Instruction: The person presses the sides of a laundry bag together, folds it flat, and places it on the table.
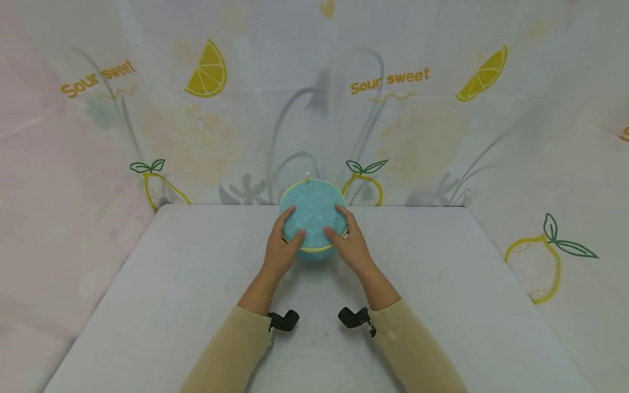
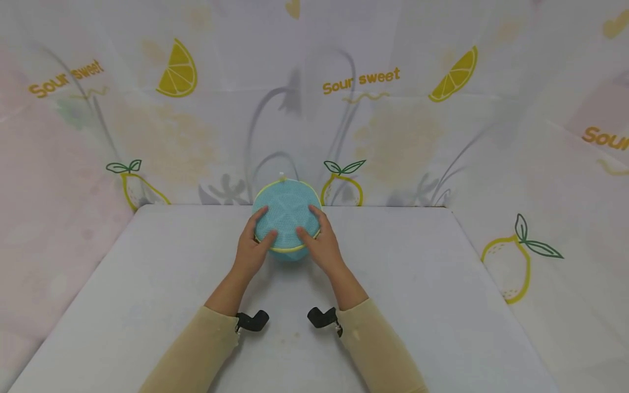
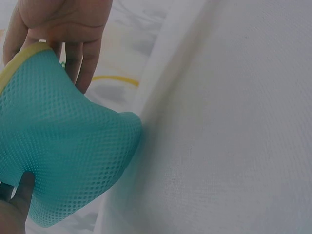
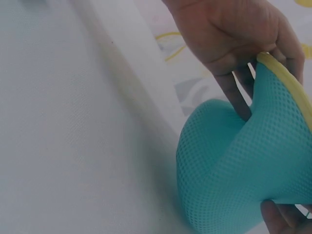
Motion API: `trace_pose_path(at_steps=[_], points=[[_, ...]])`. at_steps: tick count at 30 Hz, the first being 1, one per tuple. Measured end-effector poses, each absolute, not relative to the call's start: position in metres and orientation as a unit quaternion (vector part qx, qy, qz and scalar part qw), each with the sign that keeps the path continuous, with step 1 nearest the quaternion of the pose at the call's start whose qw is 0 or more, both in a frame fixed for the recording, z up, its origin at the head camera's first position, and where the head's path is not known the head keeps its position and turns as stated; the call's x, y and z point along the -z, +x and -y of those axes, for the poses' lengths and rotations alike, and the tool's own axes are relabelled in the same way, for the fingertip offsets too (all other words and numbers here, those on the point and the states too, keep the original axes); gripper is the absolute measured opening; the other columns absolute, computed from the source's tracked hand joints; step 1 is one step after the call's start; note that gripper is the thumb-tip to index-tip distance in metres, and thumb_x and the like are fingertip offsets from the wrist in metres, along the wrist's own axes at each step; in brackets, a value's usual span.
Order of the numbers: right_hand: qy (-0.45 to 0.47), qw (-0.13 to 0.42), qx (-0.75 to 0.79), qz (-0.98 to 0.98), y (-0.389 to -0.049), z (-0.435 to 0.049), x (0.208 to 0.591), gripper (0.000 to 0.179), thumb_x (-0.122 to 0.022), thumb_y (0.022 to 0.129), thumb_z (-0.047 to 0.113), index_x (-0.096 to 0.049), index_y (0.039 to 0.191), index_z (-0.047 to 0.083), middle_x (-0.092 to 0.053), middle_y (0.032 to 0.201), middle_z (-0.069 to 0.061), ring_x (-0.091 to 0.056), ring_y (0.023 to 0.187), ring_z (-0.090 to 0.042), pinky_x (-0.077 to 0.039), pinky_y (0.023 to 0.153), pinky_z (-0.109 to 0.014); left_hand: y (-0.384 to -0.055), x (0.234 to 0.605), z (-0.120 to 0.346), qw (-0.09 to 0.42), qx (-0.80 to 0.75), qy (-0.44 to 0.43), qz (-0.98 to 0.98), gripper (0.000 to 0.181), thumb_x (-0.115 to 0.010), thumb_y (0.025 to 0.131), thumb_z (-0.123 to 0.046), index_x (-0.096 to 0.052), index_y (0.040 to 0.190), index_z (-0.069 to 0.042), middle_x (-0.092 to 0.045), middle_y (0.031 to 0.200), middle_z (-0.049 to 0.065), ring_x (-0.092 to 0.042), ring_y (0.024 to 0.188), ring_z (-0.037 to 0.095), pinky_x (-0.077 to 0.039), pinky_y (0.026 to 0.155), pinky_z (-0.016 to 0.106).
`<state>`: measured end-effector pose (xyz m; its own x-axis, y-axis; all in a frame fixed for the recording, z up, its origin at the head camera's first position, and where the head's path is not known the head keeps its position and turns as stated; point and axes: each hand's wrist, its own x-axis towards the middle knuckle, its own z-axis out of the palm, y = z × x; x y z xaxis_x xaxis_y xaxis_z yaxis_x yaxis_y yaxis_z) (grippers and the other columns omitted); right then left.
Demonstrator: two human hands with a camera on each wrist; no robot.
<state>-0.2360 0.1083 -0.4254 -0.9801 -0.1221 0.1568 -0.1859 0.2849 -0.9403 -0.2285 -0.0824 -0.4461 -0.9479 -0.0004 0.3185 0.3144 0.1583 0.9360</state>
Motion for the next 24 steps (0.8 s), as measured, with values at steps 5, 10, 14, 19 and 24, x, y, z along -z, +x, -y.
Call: trace_pose_path(at_steps=[5,10,14,19,24], points=[[0.096,0.022,-0.588,0.803,-0.234,-0.108,0.424,0.069,-0.065,0.099,0.036,-0.03,0.157,0.021,-0.025,0.163,-0.013,-0.034,0.144,-0.035,-0.032,0.114,-0.053,-0.227,0.445,0.082,0.144,0.636,-0.102,0.751,0.059,-0.065,0.099,-0.02,-0.04,0.153,-0.019,-0.034,0.158,0.013,-0.035,0.143,0.031,-0.03,0.116,0.049],[0.106,0.022,-0.579,0.808,-0.233,-0.108,0.425,0.07,-0.064,0.099,0.035,-0.028,0.157,0.021,-0.025,0.162,-0.014,-0.035,0.143,-0.035,-0.032,0.114,-0.052,-0.226,0.444,0.081,0.159,0.642,-0.105,0.743,0.058,-0.063,0.098,-0.016,-0.041,0.152,-0.015,-0.037,0.156,0.015,-0.039,0.14,0.033,-0.033,0.114,0.051],[0.106,0.024,-0.573,0.812,-0.233,-0.107,0.426,0.069,-0.064,0.099,0.036,-0.028,0.157,0.022,-0.025,0.163,-0.013,-0.034,0.144,-0.034,-0.031,0.115,-0.051,-0.226,0.443,0.081,0.168,0.642,-0.108,0.74,0.057,-0.063,0.098,-0.014,-0.042,0.151,-0.012,-0.039,0.154,0.016,-0.041,0.139,0.033,-0.034,0.113,0.05],[0.101,0.01,-0.586,0.804,-0.233,-0.107,0.427,0.07,-0.064,0.099,0.035,-0.028,0.157,0.024,-0.027,0.161,-0.013,-0.044,0.137,-0.035,-0.046,0.103,-0.049,-0.217,0.433,0.077,0.167,0.651,-0.097,0.734,0.056,-0.062,0.098,-0.009,-0.042,0.15,-0.008,-0.039,0.154,0.018,-0.039,0.141,0.034,-0.033,0.114,0.05],[0.1,0.002,-0.603,0.791,-0.232,-0.106,0.427,0.069,-0.064,0.099,0.033,-0.027,0.157,0.025,-0.028,0.16,-0.013,-0.054,0.126,-0.035,-0.057,0.087,-0.044,-0.205,0.416,0.073,0.168,0.66,-0.089,0.727,0.055,-0.061,0.097,-0.002,-0.043,0.149,-0.002,-0.038,0.153,0.023,-0.039,0.14,0.037,-0.032,0.115,0.049]])
